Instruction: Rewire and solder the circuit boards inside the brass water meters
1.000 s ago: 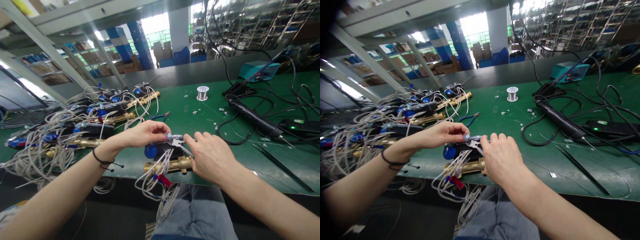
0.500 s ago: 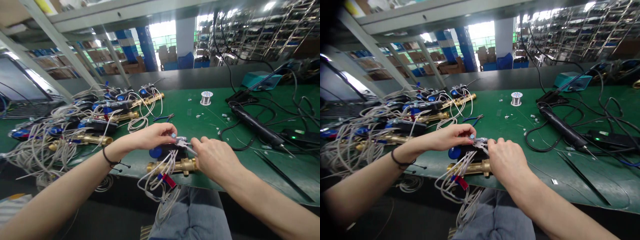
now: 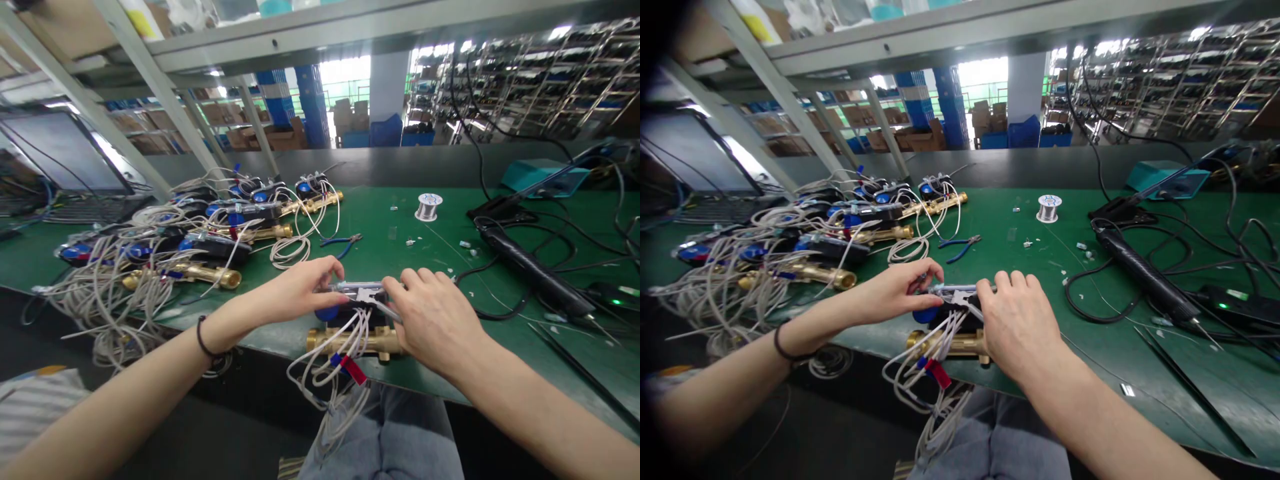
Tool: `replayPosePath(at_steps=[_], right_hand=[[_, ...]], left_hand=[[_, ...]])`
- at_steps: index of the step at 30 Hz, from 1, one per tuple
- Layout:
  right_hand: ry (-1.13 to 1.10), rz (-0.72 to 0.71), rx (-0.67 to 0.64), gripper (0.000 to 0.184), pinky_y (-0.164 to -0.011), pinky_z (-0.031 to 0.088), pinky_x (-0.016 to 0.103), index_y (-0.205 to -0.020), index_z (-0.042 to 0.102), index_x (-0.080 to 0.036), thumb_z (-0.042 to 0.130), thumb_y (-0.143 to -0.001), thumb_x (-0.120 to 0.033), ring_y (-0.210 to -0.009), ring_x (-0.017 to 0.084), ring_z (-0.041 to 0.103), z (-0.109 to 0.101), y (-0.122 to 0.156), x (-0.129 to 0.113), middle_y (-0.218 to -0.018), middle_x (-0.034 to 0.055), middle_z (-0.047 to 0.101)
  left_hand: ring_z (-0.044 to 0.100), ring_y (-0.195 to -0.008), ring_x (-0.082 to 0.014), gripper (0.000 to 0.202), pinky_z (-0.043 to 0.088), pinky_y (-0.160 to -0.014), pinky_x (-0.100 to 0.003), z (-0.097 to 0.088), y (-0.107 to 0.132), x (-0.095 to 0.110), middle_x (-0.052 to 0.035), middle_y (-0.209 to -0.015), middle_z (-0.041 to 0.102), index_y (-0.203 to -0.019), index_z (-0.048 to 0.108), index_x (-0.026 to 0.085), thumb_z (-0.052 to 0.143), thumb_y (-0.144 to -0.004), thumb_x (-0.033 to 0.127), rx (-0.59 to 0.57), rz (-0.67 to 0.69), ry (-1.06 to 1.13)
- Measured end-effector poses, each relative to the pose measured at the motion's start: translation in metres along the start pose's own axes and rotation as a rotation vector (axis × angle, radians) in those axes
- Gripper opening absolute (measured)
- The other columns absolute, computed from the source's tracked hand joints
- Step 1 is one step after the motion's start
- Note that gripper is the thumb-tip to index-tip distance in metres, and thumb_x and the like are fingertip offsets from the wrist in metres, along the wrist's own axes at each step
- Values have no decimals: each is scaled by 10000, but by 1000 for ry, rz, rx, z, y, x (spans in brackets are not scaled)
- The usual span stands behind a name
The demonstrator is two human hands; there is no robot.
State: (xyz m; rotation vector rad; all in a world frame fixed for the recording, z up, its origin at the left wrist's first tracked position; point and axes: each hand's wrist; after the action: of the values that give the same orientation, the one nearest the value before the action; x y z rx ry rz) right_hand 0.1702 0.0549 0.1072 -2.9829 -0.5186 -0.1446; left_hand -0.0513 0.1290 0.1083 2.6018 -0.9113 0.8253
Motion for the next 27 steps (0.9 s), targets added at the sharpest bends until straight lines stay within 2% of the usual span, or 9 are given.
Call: replayPosePath(at_steps=[3,7,12,17,23,27], right_hand=[[20,6,-15,186,-672,306,349,-969,568,-200,475,-808,-190,-839,256,527,0,-2,-3,-891,88,569],[24,11,-32,170,-656,305,351,-931,568,-191,479,-787,-175,-818,264,536,-2,-4,-9,-866,91,570],[23,12,-59,181,-642,322,350,-915,573,-178,433,-804,-146,-805,261,555,-11,-10,-18,-864,103,580],[25,23,-78,188,-638,361,346,-926,577,-166,430,-814,-133,-802,260,581,-15,-12,-25,-862,114,595],[19,50,-117,186,-581,402,289,-909,573,-153,405,-843,-111,-738,218,623,-17,-10,-29,-821,108,616],[20,59,-117,208,-556,419,278,-924,582,-141,401,-836,-90,-722,219,639,-17,-10,-32,-827,120,625]], left_hand=[[434,-623,-110,284,345,-588,-234,0,-2,-6,39,-694,466,-953,552,187,479,-879,451,-38,45,14],[458,-665,-115,293,366,-610,-226,-6,-6,-16,25,-741,509,-948,558,179,476,-884,453,-101,46,83],[476,-692,-124,294,375,-628,-236,-6,-5,-18,11,-772,533,-950,565,172,484,-878,446,-102,33,99],[442,-652,-114,309,366,-600,-229,-4,-3,-20,20,-741,499,-965,561,175,487,-872,460,-101,35,131],[444,-640,-114,298,344,-571,-224,-7,-1,-12,26,-720,485,-971,548,176,495,-865,449,-115,32,78],[438,-617,-110,299,329,-553,-223,-4,-2,-5,37,-691,481,-926,557,178,560,-825,460,-70,33,28]])
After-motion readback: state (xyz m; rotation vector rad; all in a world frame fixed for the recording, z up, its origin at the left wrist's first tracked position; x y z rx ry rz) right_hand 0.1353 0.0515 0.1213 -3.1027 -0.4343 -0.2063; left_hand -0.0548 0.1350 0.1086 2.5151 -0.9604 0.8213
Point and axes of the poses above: each hand's wrist, its own y-axis away from the middle knuckle, its own z-axis out of the palm, x = y × z
